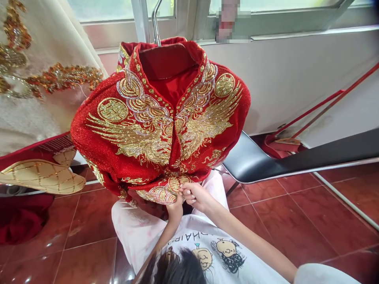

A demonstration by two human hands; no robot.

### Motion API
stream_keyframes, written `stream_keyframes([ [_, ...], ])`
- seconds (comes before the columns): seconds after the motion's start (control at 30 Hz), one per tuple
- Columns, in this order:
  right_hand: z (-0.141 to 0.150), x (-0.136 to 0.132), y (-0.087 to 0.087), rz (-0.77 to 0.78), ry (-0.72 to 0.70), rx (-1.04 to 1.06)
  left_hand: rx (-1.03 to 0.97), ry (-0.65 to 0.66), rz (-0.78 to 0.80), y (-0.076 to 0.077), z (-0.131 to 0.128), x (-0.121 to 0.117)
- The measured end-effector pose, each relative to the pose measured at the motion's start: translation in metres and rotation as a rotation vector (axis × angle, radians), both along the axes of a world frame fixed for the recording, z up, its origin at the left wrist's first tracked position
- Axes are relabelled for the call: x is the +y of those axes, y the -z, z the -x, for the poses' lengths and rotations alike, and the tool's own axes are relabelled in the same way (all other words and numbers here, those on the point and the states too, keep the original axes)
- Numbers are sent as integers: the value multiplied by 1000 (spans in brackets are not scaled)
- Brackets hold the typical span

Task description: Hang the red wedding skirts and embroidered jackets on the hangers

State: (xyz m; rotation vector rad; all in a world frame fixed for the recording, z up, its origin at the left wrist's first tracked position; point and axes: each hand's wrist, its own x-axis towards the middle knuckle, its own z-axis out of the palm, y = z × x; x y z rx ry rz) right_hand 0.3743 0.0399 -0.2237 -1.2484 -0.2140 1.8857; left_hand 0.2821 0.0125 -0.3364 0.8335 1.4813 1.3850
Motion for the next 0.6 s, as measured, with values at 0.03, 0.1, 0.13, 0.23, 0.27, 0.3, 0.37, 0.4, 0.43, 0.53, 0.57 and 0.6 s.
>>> stream_keyframes([
  [0.03, 1, 4, -1, -19, 21, -8, -24, 17, 13, 2, 0, -3],
  [0.1, 4, 12, -3, -78, 78, -40, -62, 41, 38, 6, -1, -8],
  [0.13, 7, 16, -3, -114, 103, -63, -81, 41, 52, 8, -1, -10],
  [0.23, 17, 19, 3, -179, 147, -129, -162, 27, 102, 14, -3, -12],
  [0.27, 20, 18, 6, -174, 152, -144, -191, 40, 112, 16, -3, -13],
  [0.3, 22, 17, 9, -164, 153, -157, -215, 64, 111, 17, -2, -13],
  [0.37, 21, 14, 17, -137, 131, -178, -230, 116, 82, 20, 0, -14],
  [0.4, 19, 13, 21, -124, 103, -179, -228, 131, 69, 21, 1, -15],
  [0.43, 16, 13, 24, -114, 69, -175, -232, 132, 72, 23, 3, -15],
  [0.53, 10, 17, 35, -88, -23, -162, -279, 85, 145, 31, 6, -11],
  [0.57, 11, 20, 38, -86, -36, -164, -303, 71, 170, 34, 6, -9],
  [0.6, 12, 23, 39, -89, -34, -171, -326, 67, 185, 38, 7, -5],
])
